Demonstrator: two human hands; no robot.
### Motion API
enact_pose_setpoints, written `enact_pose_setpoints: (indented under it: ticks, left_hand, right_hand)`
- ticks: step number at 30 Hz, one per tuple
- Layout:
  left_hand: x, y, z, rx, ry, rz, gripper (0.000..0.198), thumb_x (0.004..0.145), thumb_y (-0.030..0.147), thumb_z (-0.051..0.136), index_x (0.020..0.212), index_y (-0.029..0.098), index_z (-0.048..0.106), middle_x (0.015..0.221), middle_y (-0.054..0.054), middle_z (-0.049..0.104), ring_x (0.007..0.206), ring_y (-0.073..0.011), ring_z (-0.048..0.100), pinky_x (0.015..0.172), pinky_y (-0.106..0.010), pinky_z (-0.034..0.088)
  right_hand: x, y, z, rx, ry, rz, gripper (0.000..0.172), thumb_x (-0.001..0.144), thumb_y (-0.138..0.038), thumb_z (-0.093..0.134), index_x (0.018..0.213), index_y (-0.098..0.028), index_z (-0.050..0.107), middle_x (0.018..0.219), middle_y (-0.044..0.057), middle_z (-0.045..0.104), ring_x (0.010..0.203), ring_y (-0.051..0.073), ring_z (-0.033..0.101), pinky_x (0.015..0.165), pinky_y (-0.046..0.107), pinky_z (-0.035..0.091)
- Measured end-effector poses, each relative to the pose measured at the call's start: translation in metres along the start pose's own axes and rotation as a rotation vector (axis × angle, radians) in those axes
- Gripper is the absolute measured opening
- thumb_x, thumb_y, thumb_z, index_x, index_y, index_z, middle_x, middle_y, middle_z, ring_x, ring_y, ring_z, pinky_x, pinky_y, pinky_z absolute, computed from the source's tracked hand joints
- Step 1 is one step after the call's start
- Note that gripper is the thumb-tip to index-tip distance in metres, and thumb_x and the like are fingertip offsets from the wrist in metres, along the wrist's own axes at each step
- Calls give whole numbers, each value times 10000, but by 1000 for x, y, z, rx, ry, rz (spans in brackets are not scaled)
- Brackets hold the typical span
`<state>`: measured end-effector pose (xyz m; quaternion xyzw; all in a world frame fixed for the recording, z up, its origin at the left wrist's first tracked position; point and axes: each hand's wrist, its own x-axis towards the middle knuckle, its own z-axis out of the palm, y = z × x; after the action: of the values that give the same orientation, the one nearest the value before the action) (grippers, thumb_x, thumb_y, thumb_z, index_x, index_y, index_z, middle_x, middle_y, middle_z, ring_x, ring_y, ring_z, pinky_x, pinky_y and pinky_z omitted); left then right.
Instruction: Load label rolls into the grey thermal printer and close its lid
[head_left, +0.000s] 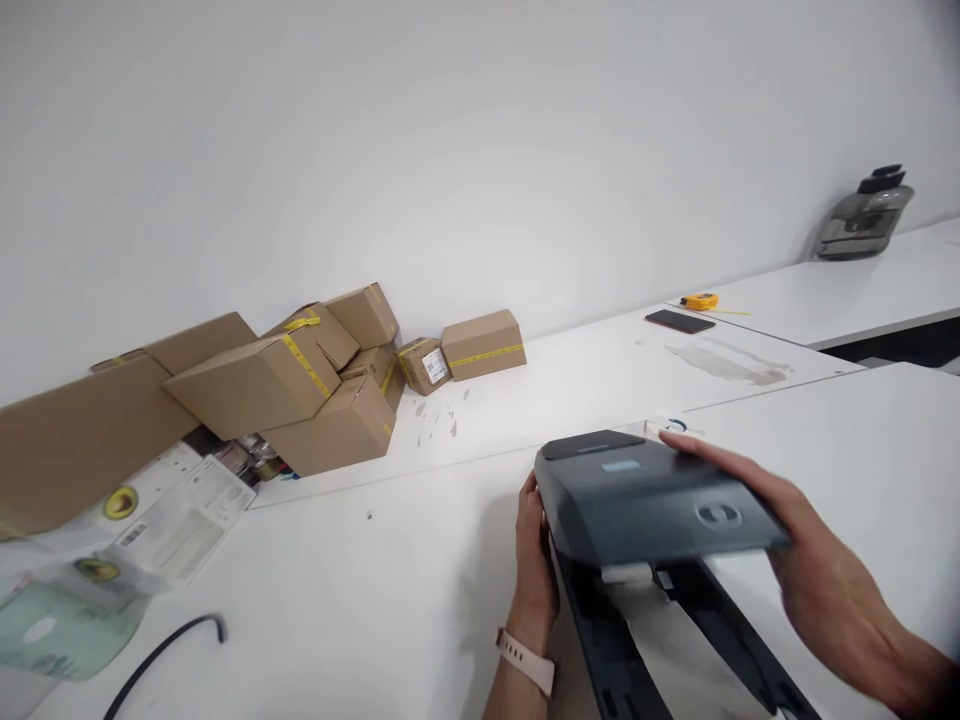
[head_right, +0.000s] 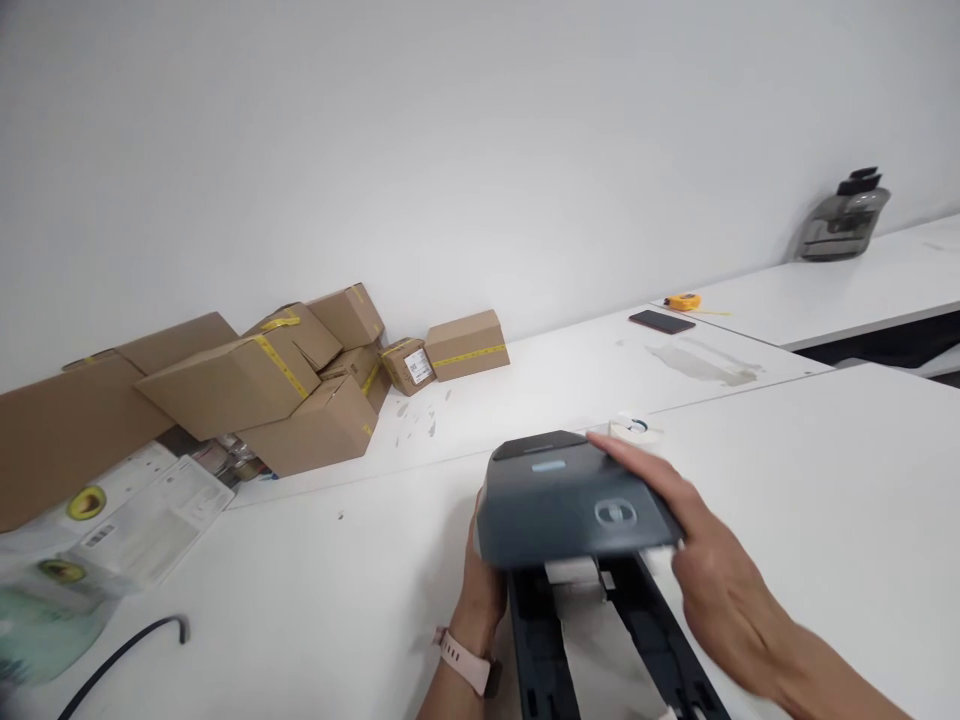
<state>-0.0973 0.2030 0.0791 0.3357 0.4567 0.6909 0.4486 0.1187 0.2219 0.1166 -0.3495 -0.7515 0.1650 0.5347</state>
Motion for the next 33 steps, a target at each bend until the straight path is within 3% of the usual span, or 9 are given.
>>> enact_pose_setpoints:
  ticks: [4, 8, 12, 17, 23, 26, 29, 31, 33]
  left_hand:
    - [3, -8, -4, -53, -102, -5, 637, 908, 649, 589, 1394, 238, 619, 1487, -88, 602, 1401, -310, 523, 1195, -445, 385]
    - [1, -18, -8, 11, -58, -34, 741, 897, 667, 600, 1516, 280, 467, 1527, -80, 557, 1457, -293, 455, 1219, -426, 342]
    - [-3, -21, -12, 139, -28, -52, 944, 856, 666, 663, 1611, 322, 214, 1697, -84, 278, 1527, -281, 334, 1213, -393, 341]
    - [-2, -19, -15, 199, -100, 55, 745, 897, 551, 660, 1531, 293, 364, 1670, -83, 333, 1481, -283, 397, 1208, -397, 338]
    - [2, -24, -18, 209, -141, 65, 777, 933, 456, 642, 1606, 330, 274, 1684, -26, 329, 1516, -256, 353, 1217, -360, 331]
    - [1, -25, -20, 262, -135, 80, 743, 950, 473, 617, 1604, 356, 285, 1712, 17, 256, 1566, -249, 255, 1254, -361, 268]
    - [0, -22, -21, 353, -112, 67, 720, 958, 493, 592, 1601, 368, 292, 1716, 23, 242, 1572, -264, 234, 1260, -390, 248]
    - [0, -21, -22, 409, -106, 69, 696, 975, 480, 562, 1603, 364, 287, 1712, 10, 257, 1556, -273, 272, 1249, -406, 267]
    - [0, -21, -23, 446, -112, 85, 675, 992, 464, 531, 1607, 358, 275, 1705, -6, 275, 1538, -270, 307, 1240, -410, 283]
  right_hand:
    - [54, -12, 14, 117, 86, 52, 509, 1065, -550, 233, 1403, -367, 565, 1308, 16, 702, 1244, 273, 632, 1026, 426, 515]
    - [88, -19, 22, 83, 111, 190, 583, 1032, -639, 281, 1298, -298, 672, 1146, 46, 739, 1030, 262, 675, 858, 385, 530]
    - [114, -17, 25, 95, 70, 275, 654, 990, -719, 304, 1269, -285, 706, 1055, 39, 734, 961, 256, 658, 832, 377, 520]
    - [141, -6, 38, 196, 53, 328, 631, 967, -743, 351, 1208, -302, 732, 1127, 23, 738, 1075, 271, 647, 955, 405, 494]
    - [157, 1, 50, 274, 60, 394, 602, 950, -747, 395, 1069, -286, 762, 1109, 43, 767, 1113, 284, 677, 1022, 435, 506]
    - [158, 1, 50, 236, 49, 377, 625, 967, -741, 351, 1094, -281, 755, 1143, 52, 763, 1128, 293, 676, 1035, 463, 509]
    - [146, -1, 41, 113, 44, 289, 596, 999, -688, 327, 1325, -296, 636, 1362, 65, 669, 1241, 294, 625, 1044, 462, 507]
    - [127, -4, 32, -20, 151, 126, 506, 1017, -581, 409, 1407, -287, 540, 1423, 93, 607, 1258, 285, 608, 1015, 441, 513]
    - [101, -4, 25, -137, 217, -125, 321, 1008, -425, 506, 1266, -260, 604, 1248, 97, 676, 1115, 257, 658, 933, 401, 525]
